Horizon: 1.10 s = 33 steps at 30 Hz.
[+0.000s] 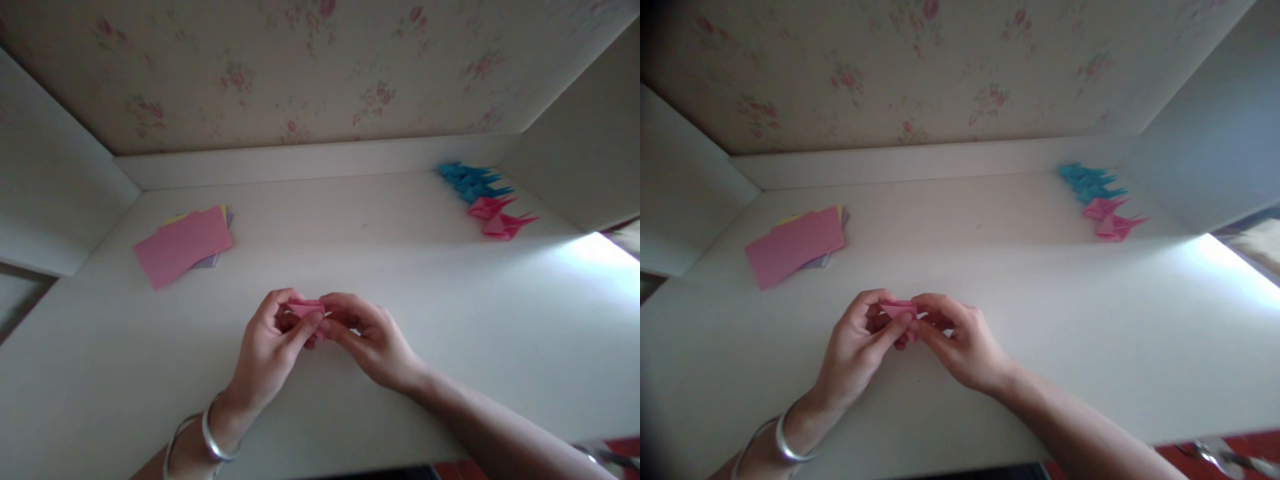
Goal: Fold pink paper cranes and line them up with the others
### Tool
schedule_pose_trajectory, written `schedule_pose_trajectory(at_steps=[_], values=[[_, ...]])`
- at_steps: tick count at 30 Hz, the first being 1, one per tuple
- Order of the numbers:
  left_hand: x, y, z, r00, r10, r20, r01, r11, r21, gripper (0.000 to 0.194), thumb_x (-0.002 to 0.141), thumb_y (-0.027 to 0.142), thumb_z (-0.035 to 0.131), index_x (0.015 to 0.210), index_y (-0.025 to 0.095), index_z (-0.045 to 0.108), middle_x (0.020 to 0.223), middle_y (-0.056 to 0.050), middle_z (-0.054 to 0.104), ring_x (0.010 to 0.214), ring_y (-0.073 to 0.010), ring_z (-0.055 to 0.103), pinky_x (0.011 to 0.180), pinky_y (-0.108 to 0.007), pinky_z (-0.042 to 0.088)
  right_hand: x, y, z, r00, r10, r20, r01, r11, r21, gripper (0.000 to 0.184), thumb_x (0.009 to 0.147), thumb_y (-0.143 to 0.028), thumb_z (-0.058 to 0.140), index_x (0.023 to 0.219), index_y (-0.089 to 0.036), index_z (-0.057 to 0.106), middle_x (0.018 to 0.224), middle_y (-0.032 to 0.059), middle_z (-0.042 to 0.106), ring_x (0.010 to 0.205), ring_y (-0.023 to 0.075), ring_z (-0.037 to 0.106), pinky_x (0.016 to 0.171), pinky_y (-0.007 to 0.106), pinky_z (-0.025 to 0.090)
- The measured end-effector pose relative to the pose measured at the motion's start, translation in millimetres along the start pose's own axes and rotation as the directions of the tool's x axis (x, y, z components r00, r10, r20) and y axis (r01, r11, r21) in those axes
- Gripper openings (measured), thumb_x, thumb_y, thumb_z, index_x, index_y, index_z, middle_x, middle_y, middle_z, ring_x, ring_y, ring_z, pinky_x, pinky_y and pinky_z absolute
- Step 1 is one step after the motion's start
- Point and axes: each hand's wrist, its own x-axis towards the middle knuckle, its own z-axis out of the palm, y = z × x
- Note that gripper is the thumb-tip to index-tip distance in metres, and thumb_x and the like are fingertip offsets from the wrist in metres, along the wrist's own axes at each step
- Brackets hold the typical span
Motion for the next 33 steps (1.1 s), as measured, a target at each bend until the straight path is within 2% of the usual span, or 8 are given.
schedule_pose_trajectory(at_steps=[5, 8, 10, 13, 18, 23, 28, 33], values=[[0.3, -0.8, -3.4, 0.989, 0.132, 0.065, -0.144, 0.953, 0.265, 0.023, 0.089, 0.029, 0.067, 0.111, 0.023, 0.068, 0.102, -0.004, 0.076, 0.076, -0.0151, 0.073, 0.072, -0.025, 0.060, 3.9, 6.7, -6.9, 0.992, 0.019, -0.128, -0.021, 1.000, -0.011, 0.021, 0.089, -0.028, 0.067, 0.109, -0.021, 0.068, 0.098, 0.0059, 0.077, 0.085, 0.0188, 0.074, 0.075, 0.030, 0.060], [3.0, 0.3, -5.1, 0.948, 0.305, 0.089, -0.314, 0.855, 0.413, 0.023, 0.089, 0.025, 0.066, 0.111, 0.025, 0.072, 0.112, -0.005, 0.075, 0.089, -0.0183, 0.073, 0.080, -0.028, 0.061, 5.2, 6.8, -8.0, 0.982, 0.005, -0.188, -0.002, 1.000, 0.016, 0.013, 0.087, -0.029, 0.069, 0.096, -0.021, 0.069, 0.085, 0.0039, 0.076, 0.077, 0.0175, 0.073, 0.070, 0.028, 0.060], [4.1, 1.4, -5.9, 0.928, 0.364, 0.078, -0.357, 0.812, 0.462, 0.020, 0.088, 0.025, 0.067, 0.106, 0.024, 0.076, 0.112, -0.005, 0.075, 0.097, -0.0206, 0.072, 0.088, -0.032, 0.059, 5.4, 4.0, -8.1, 0.981, -0.015, -0.195, 0.009, 0.999, -0.032, 0.010, 0.086, -0.030, 0.069, 0.089, -0.020, 0.071, 0.079, 0.0027, 0.076, 0.072, 0.0160, 0.072, 0.067, 0.026, 0.059], [3.0, 3.5, -6.2, 0.943, 0.327, 0.059, -0.315, 0.824, 0.472, 0.019, 0.088, 0.025, 0.067, 0.105, 0.026, 0.077, 0.109, -0.003, 0.077, 0.099, -0.0215, 0.072, 0.094, -0.034, 0.057, 5.8, -2.6, -8.9, 0.986, -0.035, -0.160, 0.018, 0.994, -0.109, 0.012, 0.087, -0.031, 0.069, 0.091, -0.021, 0.074, 0.080, 0.0029, 0.077, 0.072, 0.0157, 0.073, 0.066, 0.024, 0.058], [-0.9, 8.0, -5.7, 0.968, 0.251, 0.010, -0.230, 0.868, 0.441, 0.017, 0.087, 0.027, 0.068, 0.102, 0.027, 0.078, 0.106, -0.002, 0.078, 0.094, -0.0222, 0.074, 0.089, -0.033, 0.058, 5.3, -8.5, -11.9, 0.992, -0.063, -0.112, 0.035, 0.972, -0.234, 0.020, 0.090, -0.034, 0.065, 0.101, -0.020, 0.075, 0.085, 0.0044, 0.078, 0.070, 0.0163, 0.073, 0.062, 0.024, 0.057], [1.0, 10.6, -6.1, 0.989, 0.149, -0.022, -0.129, 0.914, 0.386, 0.013, 0.087, 0.027, 0.068, 0.094, 0.026, 0.078, 0.101, -0.002, 0.079, 0.091, -0.0209, 0.074, 0.084, -0.029, 0.057, 1.3, -5.1, -12.0, 0.977, -0.211, -0.043, 0.180, 0.911, -0.370, 0.027, 0.087, -0.031, 0.069, 0.110, -0.018, 0.074, 0.090, 0.0064, 0.079, 0.065, 0.0158, 0.071, 0.058, 0.024, 0.056], [1.7, 10.0, -4.8, 0.990, 0.139, -0.032, -0.121, 0.938, 0.326, 0.011, 0.086, 0.027, 0.070, 0.092, 0.024, 0.079, 0.098, -0.002, 0.079, 0.091, -0.0201, 0.073, 0.084, -0.028, 0.056, 2.2, -8.4, -10.1, 0.982, -0.186, -0.038, 0.163, 0.930, -0.329, 0.017, 0.091, -0.026, 0.064, 0.102, -0.021, 0.076, 0.098, 0.0054, 0.079, 0.080, 0.0179, 0.074, 0.071, 0.026, 0.059], [-0.3, 8.2, -3.6, 0.995, 0.092, -0.031, -0.079, 0.956, 0.282, 0.011, 0.085, 0.028, 0.070, 0.091, 0.024, 0.079, 0.097, -0.003, 0.080, 0.091, -0.0207, 0.073, 0.082, -0.028, 0.057, 3.4, -12.7, -7.3, 0.989, -0.120, -0.089, 0.094, 0.963, -0.252, 0.015, 0.090, -0.025, 0.064, 0.093, -0.019, 0.078, 0.085, 0.0052, 0.079, 0.071, 0.0158, 0.072, 0.063, 0.024, 0.056]])
